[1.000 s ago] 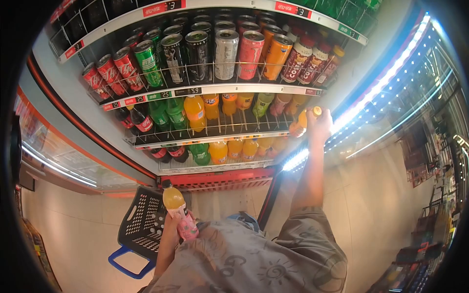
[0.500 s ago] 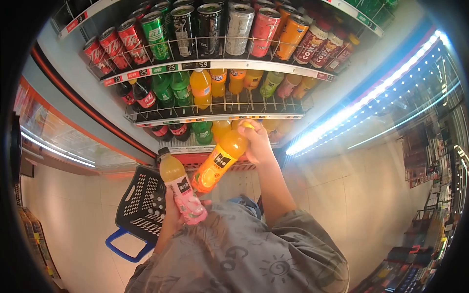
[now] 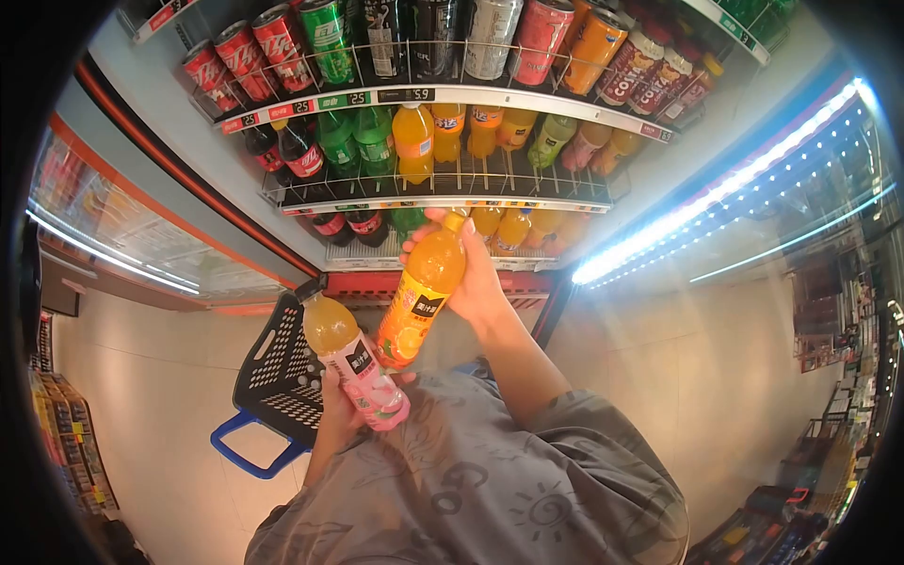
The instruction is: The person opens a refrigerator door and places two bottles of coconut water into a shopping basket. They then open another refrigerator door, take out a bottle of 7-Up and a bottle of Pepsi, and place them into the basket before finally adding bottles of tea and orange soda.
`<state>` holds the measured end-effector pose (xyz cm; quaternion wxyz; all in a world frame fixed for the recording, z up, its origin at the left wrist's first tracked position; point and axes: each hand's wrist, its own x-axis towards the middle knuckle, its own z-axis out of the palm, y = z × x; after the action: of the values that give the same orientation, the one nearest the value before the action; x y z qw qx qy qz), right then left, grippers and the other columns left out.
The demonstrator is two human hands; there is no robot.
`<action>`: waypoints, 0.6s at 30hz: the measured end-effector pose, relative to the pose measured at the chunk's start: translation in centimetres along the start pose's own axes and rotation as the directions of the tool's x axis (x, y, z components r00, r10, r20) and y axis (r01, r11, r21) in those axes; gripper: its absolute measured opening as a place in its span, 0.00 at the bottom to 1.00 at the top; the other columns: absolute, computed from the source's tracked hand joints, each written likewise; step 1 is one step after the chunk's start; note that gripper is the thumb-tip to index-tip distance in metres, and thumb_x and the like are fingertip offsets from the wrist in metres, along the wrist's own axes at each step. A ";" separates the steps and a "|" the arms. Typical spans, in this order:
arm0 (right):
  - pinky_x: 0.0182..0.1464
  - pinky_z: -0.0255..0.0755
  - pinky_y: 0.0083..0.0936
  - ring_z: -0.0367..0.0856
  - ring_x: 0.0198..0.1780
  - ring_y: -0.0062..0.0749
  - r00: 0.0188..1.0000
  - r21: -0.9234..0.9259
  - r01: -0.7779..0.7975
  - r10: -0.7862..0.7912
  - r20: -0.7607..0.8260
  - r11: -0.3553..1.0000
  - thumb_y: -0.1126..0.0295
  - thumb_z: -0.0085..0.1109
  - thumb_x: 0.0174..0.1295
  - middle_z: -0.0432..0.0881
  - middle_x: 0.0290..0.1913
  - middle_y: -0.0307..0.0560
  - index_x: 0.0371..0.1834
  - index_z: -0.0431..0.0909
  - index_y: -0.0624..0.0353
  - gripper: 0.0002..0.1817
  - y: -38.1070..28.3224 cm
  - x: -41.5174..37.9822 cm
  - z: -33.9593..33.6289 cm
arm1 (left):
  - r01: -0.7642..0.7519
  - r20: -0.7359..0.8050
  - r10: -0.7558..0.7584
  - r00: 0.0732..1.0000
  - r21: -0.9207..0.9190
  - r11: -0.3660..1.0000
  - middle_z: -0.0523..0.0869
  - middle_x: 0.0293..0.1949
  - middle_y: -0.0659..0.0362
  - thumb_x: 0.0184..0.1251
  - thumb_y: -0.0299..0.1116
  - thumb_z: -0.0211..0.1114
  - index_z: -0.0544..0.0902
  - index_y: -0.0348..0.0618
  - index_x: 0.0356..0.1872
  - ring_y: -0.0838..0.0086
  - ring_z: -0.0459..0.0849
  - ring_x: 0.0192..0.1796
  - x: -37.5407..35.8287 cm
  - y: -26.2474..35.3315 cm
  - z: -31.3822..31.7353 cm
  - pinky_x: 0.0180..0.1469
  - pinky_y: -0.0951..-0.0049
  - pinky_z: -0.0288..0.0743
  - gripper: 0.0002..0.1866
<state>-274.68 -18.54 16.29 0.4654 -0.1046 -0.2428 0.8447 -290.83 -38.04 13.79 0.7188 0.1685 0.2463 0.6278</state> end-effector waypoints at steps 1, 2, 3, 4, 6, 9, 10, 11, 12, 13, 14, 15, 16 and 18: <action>0.61 0.74 0.49 0.80 0.54 0.45 0.998 0.034 -0.006 0.004 0.063 0.999 0.41 0.47 0.71 0.79 0.49 0.50 0.66 0.67 0.56 0.33 0.0 0.0 -0.1 | 0.007 0.000 -0.007 1.000 -0.005 1.000 0.76 0.59 0.56 0.58 0.66 0.66 0.71 0.44 0.62 0.55 0.77 0.63 -0.1 0.0 0.0 0.61 0.38 0.75 0.41; 0.58 0.75 0.48 0.80 0.53 0.45 0.999 0.006 0.008 -0.008 0.044 1.000 0.36 0.46 0.69 0.79 0.48 0.50 0.66 0.67 0.57 0.36 0.2 -0.2 -0.1 | 0.013 0.001 -0.013 1.000 -0.010 1.000 0.75 0.59 0.55 0.58 0.67 0.66 0.71 0.44 0.61 0.55 0.77 0.63 -0.2 0.0 0.0 0.61 0.38 0.75 0.41; 0.58 0.75 0.48 0.80 0.52 0.45 0.997 0.031 0.012 -0.014 0.078 0.999 0.36 0.46 0.69 0.79 0.47 0.49 0.66 0.67 0.57 0.37 0.3 -0.3 -0.1 | 0.019 0.008 -0.019 1.000 -0.006 1.000 0.75 0.60 0.54 0.58 0.67 0.66 0.71 0.43 0.61 0.54 0.77 0.64 -0.3 0.1 -0.2 0.61 0.38 0.75 0.41; 0.58 0.75 0.48 0.80 0.51 0.46 0.993 0.055 0.014 -0.020 0.112 0.998 0.35 0.45 0.69 0.79 0.47 0.49 0.66 0.67 0.57 0.37 0.3 -0.3 -0.1 | 0.024 0.017 -0.024 1.000 -0.001 1.000 0.74 0.61 0.54 0.57 0.67 0.66 0.71 0.43 0.60 0.54 0.76 0.64 -0.3 0.1 -0.3 0.61 0.38 0.75 0.41; 0.58 0.75 0.49 0.80 0.50 0.46 0.988 0.076 0.020 -0.031 0.151 0.997 0.34 0.45 0.68 0.79 0.47 0.49 0.66 0.67 0.57 0.38 0.4 -0.3 0.0 | 0.025 0.025 -0.025 0.999 0.007 1.000 0.73 0.63 0.52 0.57 0.67 0.66 0.71 0.43 0.60 0.53 0.76 0.65 -0.4 0.1 -0.5 0.61 0.39 0.75 0.42; 0.57 0.75 0.49 0.80 0.49 0.46 0.987 0.068 0.031 -0.042 0.157 0.997 0.33 0.45 0.67 0.79 0.46 0.50 0.66 0.67 0.57 0.39 0.5 -0.4 0.2 | 0.006 0.022 -0.007 1.000 0.028 1.000 0.71 0.65 0.51 0.57 0.68 0.66 0.71 0.43 0.60 0.52 0.76 0.64 -0.3 -0.1 -0.1 0.61 0.40 0.75 0.42; 0.57 0.75 0.49 0.81 0.49 0.46 0.987 0.068 0.035 -0.045 0.155 0.997 0.33 0.45 0.67 0.79 0.46 0.50 0.66 0.66 0.57 0.39 0.5 -0.4 0.1 | -0.006 0.020 0.005 1.000 0.040 0.999 0.71 0.66 0.50 0.57 0.68 0.66 0.71 0.42 0.60 0.52 0.76 0.64 -0.2 0.1 0.6 0.61 0.40 0.76 0.42; 0.57 0.75 0.48 0.81 0.49 0.46 0.987 0.066 0.037 -0.047 0.154 0.997 0.33 0.45 0.67 0.79 0.46 0.50 0.66 0.66 0.57 0.40 0.5 -0.4 0.0 | -0.019 0.018 0.018 1.000 0.052 0.998 0.71 0.66 0.49 0.57 0.68 0.66 0.70 0.42 0.60 0.52 0.77 0.63 -0.1 0.2 1.0 0.61 0.40 0.76 0.42; 0.57 0.76 0.48 0.81 0.49 0.46 0.988 0.063 0.044 -0.053 0.143 0.997 0.33 0.44 0.67 0.79 0.46 0.50 0.66 0.66 0.57 0.40 0.6 -0.5 0.0 | -0.026 0.025 0.025 0.999 0.063 0.998 0.71 0.67 0.49 0.57 0.68 0.66 0.70 0.42 0.60 0.52 0.77 0.63 0.0 0.2 0.9 0.61 0.41 0.76 0.43; 0.57 0.76 0.47 0.81 0.49 0.46 0.990 0.060 0.049 -0.057 0.131 0.997 0.33 0.44 0.67 0.79 0.46 0.50 0.67 0.66 0.57 0.40 0.6 -0.6 0.0 | -0.035 0.030 0.033 0.999 0.072 0.997 0.71 0.67 0.49 0.57 0.68 0.66 0.70 0.42 0.61 0.52 0.78 0.62 0.0 0.1 0.8 0.61 0.42 0.77 0.43; 0.56 0.76 0.47 0.81 0.49 0.46 0.991 0.056 0.052 -0.058 0.119 0.997 0.33 0.44 0.68 0.79 0.46 0.50 0.67 0.65 0.57 0.40 0.7 -0.7 0.0 | -0.043 0.034 0.041 0.999 0.079 0.996 0.71 0.67 0.48 0.57 0.68 0.66 0.70 0.42 0.61 0.52 0.79 0.61 -0.1 0.0 0.7 0.60 0.42 0.77 0.43; 0.56 0.76 0.46 0.82 0.50 0.46 0.993 0.001 0.065 -0.065 0.098 0.998 0.34 0.44 0.68 0.80 0.46 0.50 0.66 0.66 0.58 0.39 0.8 -0.7 0.0 | -0.028 0.027 0.027 0.999 0.052 0.998 0.70 0.68 0.48 0.57 0.67 0.67 0.67 0.40 0.65 0.55 0.79 0.61 -0.2 -0.1 0.6 0.61 0.46 0.77 0.46; 0.56 0.77 0.45 0.82 0.50 0.45 0.995 -0.054 0.072 -0.068 0.079 0.996 0.35 0.45 0.69 0.80 0.46 0.50 0.66 0.66 0.59 0.38 1.0 -0.8 0.1 | -0.016 0.017 0.015 1.000 0.022 1.000 0.70 0.68 0.48 0.57 0.66 0.68 0.64 0.38 0.68 0.57 0.79 0.61 -0.3 -0.1 0.6 0.61 0.50 0.77 0.49; 0.55 0.77 0.42 0.82 0.50 0.43 0.996 -0.222 0.084 -0.079 0.030 0.971 0.39 0.48 0.70 0.80 0.46 0.50 0.64 0.68 0.61 0.36 1.3 -1.1 0.3 | 0.006 -0.003 -0.006 1.000 -0.019 1.000 0.70 0.69 0.48 0.57 0.64 0.69 0.60 0.36 0.72 0.60 0.80 0.61 -0.6 -0.3 0.3 0.61 0.55 0.78 0.52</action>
<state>-275.16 -20.14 15.85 0.4823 -0.1372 -0.3452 0.7934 -290.42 -38.68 13.97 0.7218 0.1602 0.2420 0.6283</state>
